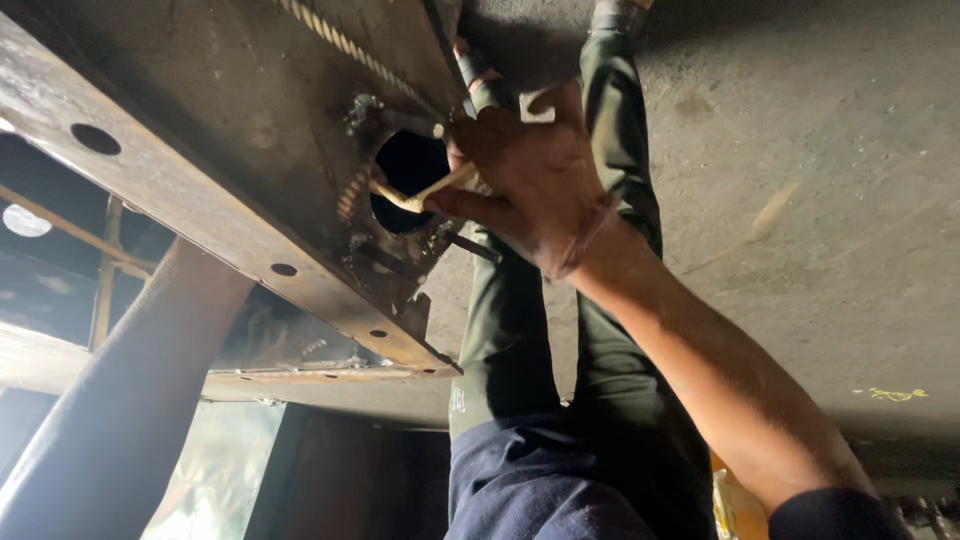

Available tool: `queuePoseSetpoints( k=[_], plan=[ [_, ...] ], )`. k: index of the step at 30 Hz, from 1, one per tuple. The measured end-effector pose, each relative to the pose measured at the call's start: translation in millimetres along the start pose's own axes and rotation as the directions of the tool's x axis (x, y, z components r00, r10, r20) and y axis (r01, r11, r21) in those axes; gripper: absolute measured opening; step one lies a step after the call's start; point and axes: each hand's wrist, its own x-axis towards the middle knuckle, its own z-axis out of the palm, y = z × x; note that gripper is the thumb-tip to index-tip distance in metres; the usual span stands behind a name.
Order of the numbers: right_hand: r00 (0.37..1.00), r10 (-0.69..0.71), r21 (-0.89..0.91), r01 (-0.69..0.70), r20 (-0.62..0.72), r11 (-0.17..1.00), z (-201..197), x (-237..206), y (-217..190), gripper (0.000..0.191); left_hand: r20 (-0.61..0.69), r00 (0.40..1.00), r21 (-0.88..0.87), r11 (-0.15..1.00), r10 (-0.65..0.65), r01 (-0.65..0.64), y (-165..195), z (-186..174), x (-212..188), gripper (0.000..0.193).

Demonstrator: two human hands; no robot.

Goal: The person threads long thin bamboo strips through holes and slots in a rectangular metal frame lying on the workshop floor, pulling each strip through by hand and working around the frame to feed strips through successive openings. At one point a second person briefly assists by holding the frame.

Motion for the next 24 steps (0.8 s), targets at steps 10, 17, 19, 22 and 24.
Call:
queuePoseSetpoints(
  k=[10,17,19,22,24],
  plan=[
    [0.998,-0.015,-0.138,0.005,-0.068,0.990,2,0,7,0.027,-0.022,0.998,-0.072,0.995,-0.065,0.063,3,6,-19,0.041],
    [1.000,-0.029,-0.096,0.028,-0.006,0.995,4,6,21,0.040,-0.026,0.994,-0.135,0.986,-0.104,0.100,-1,17,-30,0.040],
    [0.997,-0.072,-0.158,0.072,0.005,0.985,8,6,22,0.043,-0.017,0.993,-0.157,0.981,-0.116,0.112,-5,21,-32,0.039],
    [0.996,-0.089,-0.213,0.089,0.010,0.973,13,5,29,0.040,-0.003,0.990,-0.194,0.972,-0.138,0.135,-12,31,-26,0.039],
    [0.989,-0.145,-0.220,0.137,-0.022,0.966,14,7,37,0.035,0.000,0.989,-0.242,0.959,-0.150,0.146,-15,43,-15,0.039]
  ],
)
